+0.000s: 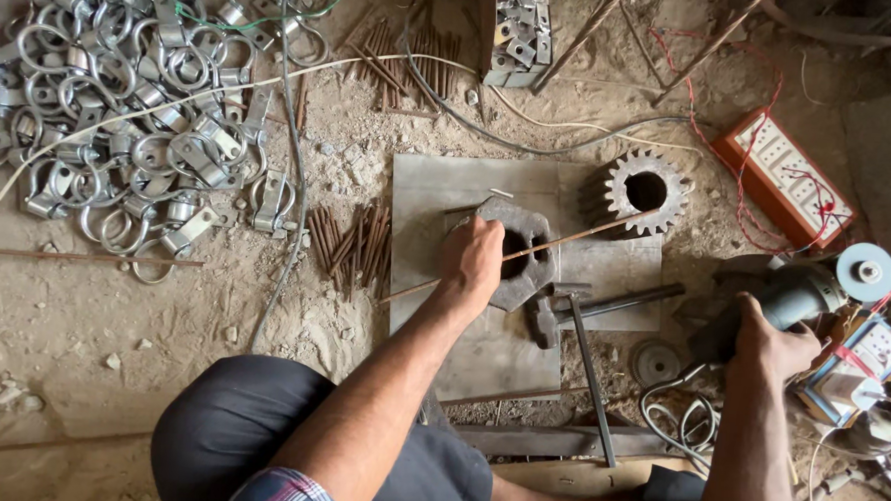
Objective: The person uses an angle grinder to cut a thin metal rod held against a larger metal component on the floor.
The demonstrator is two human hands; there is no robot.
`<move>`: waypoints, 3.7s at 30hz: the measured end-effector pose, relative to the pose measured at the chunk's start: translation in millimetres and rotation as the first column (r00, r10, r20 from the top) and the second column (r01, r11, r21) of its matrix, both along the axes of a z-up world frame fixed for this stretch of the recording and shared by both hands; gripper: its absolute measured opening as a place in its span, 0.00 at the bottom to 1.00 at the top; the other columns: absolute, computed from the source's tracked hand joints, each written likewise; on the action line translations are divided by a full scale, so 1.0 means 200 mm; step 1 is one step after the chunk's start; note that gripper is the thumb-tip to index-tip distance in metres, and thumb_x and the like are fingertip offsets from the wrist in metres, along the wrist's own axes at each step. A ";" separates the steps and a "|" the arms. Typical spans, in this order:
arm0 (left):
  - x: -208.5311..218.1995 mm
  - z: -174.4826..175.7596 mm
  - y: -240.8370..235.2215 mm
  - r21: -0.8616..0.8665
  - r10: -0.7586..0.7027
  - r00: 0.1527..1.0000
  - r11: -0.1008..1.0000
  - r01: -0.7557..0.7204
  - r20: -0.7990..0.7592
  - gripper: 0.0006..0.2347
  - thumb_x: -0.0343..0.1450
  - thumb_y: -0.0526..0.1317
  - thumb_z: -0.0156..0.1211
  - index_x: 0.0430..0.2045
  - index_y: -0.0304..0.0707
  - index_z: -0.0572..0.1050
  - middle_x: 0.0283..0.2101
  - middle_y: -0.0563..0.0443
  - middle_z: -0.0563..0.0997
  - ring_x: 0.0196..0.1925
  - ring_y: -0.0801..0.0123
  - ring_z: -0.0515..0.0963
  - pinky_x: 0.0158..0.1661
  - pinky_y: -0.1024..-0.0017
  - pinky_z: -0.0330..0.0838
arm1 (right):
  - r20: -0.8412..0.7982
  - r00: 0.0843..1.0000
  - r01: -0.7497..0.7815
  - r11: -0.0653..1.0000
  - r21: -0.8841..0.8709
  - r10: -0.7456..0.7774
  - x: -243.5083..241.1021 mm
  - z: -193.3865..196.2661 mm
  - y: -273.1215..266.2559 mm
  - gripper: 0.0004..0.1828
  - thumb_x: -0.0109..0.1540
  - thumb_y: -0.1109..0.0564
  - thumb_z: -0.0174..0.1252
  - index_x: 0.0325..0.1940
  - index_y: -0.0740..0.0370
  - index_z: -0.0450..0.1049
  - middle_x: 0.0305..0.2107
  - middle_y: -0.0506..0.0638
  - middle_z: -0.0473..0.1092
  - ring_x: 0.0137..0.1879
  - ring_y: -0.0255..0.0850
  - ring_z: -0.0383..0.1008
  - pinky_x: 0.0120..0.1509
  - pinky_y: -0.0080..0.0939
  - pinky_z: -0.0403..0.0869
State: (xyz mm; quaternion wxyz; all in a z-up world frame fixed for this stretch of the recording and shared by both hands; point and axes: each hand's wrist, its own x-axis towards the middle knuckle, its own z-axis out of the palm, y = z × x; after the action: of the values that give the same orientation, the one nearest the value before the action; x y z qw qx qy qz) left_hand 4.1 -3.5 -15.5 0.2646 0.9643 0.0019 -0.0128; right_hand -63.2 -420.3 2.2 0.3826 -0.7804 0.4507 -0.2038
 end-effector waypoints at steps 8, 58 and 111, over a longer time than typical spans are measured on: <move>0.00 -0.05 -0.01 -0.205 0.115 0.988 0.969 -0.135 -0.107 0.14 0.74 0.38 0.49 0.22 0.29 0.77 0.28 0.31 0.80 0.31 0.42 0.83 0.33 0.51 0.76 | -0.187 0.982 0.013 0.997 0.074 0.001 0.02 0.15 -0.07 0.32 0.50 0.54 0.80 0.52 0.71 0.75 0.43 0.60 0.76 0.44 0.44 0.79 0.48 0.42 0.80; -0.02 0.26 0.01 0.178 -0.127 0.987 0.974 0.142 -0.096 0.02 0.66 0.29 0.62 0.25 0.31 0.81 0.35 0.30 0.82 0.39 0.41 0.85 0.33 0.55 0.81 | -0.430 0.891 -0.227 0.964 -0.138 0.148 -0.14 0.34 0.22 0.34 0.52 0.58 0.73 0.55 0.69 0.63 0.42 0.66 0.75 0.43 0.53 0.81 0.50 0.48 0.82; 0.00 0.15 0.03 0.104 -0.136 0.983 0.983 0.149 -0.120 0.02 0.68 0.29 0.59 0.29 0.31 0.79 0.38 0.31 0.81 0.41 0.43 0.83 0.38 0.52 0.77 | -0.124 0.587 -0.803 0.595 0.035 0.800 -0.12 0.67 0.60 0.20 0.63 0.62 0.57 0.60 0.68 0.70 0.44 0.59 0.78 0.45 0.42 0.81 0.44 0.38 0.77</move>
State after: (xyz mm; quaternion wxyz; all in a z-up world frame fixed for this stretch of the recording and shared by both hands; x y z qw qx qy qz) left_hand 4.2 1.7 15.4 0.2077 0.9731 -0.0518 -0.0857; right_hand -88.1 -300.4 135.2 0.3944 -0.9155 0.0720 0.0344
